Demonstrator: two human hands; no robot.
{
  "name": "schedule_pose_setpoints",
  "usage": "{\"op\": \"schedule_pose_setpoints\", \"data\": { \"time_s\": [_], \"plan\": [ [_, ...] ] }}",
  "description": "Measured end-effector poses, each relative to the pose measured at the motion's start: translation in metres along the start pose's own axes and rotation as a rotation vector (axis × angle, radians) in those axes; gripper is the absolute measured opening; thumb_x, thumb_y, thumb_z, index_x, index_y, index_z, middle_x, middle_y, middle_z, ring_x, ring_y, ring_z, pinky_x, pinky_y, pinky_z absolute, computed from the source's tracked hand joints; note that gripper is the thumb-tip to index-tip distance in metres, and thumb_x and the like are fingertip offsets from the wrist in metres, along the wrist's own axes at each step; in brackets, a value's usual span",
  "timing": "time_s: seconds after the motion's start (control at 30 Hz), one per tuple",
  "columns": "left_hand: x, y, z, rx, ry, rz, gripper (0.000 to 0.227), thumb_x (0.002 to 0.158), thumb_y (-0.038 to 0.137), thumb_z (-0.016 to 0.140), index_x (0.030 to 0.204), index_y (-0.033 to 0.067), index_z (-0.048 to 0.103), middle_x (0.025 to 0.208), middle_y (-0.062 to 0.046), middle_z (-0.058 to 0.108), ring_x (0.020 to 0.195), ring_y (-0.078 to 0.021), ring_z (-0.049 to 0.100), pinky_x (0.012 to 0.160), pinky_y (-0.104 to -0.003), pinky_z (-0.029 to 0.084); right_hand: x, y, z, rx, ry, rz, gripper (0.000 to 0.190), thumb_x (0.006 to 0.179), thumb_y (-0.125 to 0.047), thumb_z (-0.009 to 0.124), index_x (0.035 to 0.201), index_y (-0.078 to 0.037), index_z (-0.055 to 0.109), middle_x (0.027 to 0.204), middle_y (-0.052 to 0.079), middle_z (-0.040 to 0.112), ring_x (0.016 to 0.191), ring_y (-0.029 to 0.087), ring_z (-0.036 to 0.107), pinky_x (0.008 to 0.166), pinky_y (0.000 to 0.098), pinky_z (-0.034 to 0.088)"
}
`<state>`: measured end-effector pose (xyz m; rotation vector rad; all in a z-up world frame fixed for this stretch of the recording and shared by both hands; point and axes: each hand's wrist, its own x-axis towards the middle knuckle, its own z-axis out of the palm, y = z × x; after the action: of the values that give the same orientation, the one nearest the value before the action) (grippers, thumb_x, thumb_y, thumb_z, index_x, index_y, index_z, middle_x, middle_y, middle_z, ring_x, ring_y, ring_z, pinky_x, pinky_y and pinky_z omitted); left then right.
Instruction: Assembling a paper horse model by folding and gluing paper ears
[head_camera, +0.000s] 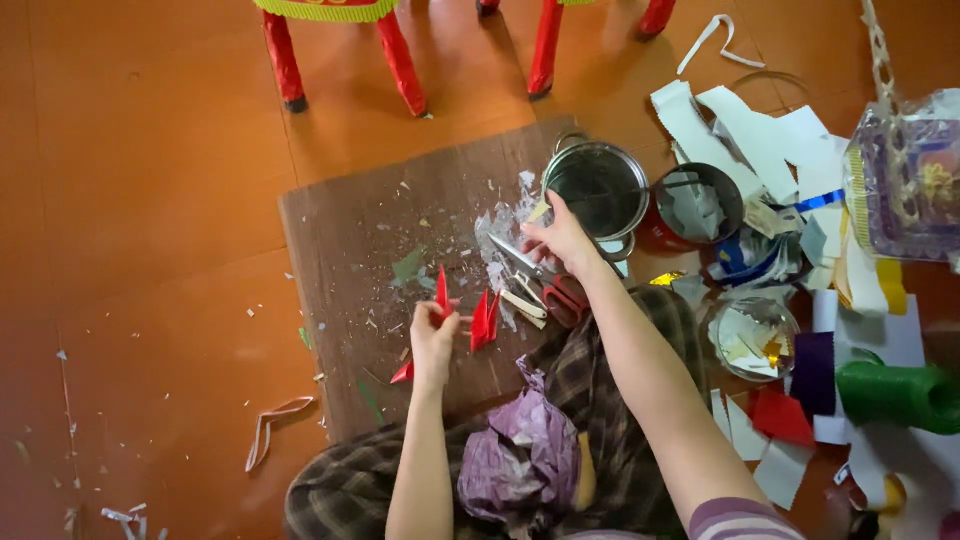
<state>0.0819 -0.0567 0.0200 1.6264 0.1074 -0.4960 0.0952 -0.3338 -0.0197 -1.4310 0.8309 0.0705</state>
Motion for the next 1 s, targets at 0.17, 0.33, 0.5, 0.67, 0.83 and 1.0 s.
{"op": "schedule_pose_setpoints", "data": {
  "time_s": [0.17,0.33,0.5,0.67,0.83,1.0],
  "plan": [
    [0.021,-0.042,-0.017,-0.445,-0.046,-0.047,0.013,0.099,0.010,0.061,0.104,0.0082,0.049,0.111,-0.020,0.070,0.086,-0.0256,0.074,0.057,-0.025,0.055,-0.017,0.009,-0.006,-0.036,0.024,-0.070,0.092,0.092,-0.005,0.076,0.162,-0.019,0.019,0.103,0.032,0.066,0.055,0.031,0.073,0.030,0.0277,0.054],
    [0.014,-0.052,-0.026,-0.431,0.048,0.026,0.014,0.102,0.011,0.056,0.115,0.0117,0.051,0.100,-0.017,0.072,0.075,-0.0239,0.074,0.047,-0.019,0.047,-0.058,-0.006,-0.014,-0.084,-0.020,-0.071,0.078,0.096,-0.010,0.072,0.158,-0.023,0.028,0.080,0.028,0.072,0.047,0.029,0.069,0.023,0.0261,0.043],
    [-0.028,0.005,-0.052,0.328,-0.084,0.125,0.027,0.088,0.005,0.068,0.110,0.0170,0.079,0.106,-0.011,0.078,0.106,-0.0292,0.073,0.092,-0.038,0.058,-0.159,-0.049,0.013,-0.205,-0.363,-0.329,0.080,0.081,0.004,0.080,0.152,-0.021,0.054,0.109,0.014,0.075,0.087,0.018,0.069,0.078,0.0296,0.061],
    [-0.044,0.010,-0.067,0.406,-0.211,0.160,0.026,0.085,0.012,0.070,0.107,0.0210,0.080,0.097,-0.008,0.079,0.097,-0.0264,0.075,0.086,-0.038,0.058,-0.197,-0.060,0.040,-0.996,-0.446,-1.225,0.050,0.085,-0.021,0.077,0.134,-0.023,0.066,0.144,0.014,0.051,0.127,0.038,0.055,0.097,0.0507,0.050],
    [-0.047,0.007,-0.069,0.397,-0.311,0.160,0.028,0.079,0.013,0.068,0.101,0.0252,0.082,0.087,-0.002,0.078,0.085,-0.0156,0.074,0.080,-0.032,0.058,-0.204,-0.060,0.052,-1.329,-0.459,-1.406,0.041,0.090,-0.017,0.065,0.128,-0.031,0.066,0.150,0.012,0.044,0.135,0.034,0.048,0.100,0.0495,0.044],
    [-0.045,0.004,-0.070,0.174,-0.442,0.130,0.028,0.080,0.006,0.062,0.101,0.0081,0.079,0.077,-0.004,0.069,0.070,-0.0125,0.063,0.069,-0.028,0.053,-0.207,-0.062,0.058,-1.392,-0.450,-1.595,0.029,0.094,-0.025,0.065,0.123,-0.031,0.063,0.149,0.011,0.045,0.138,0.028,0.046,0.107,0.0456,0.036]
  ]
}}
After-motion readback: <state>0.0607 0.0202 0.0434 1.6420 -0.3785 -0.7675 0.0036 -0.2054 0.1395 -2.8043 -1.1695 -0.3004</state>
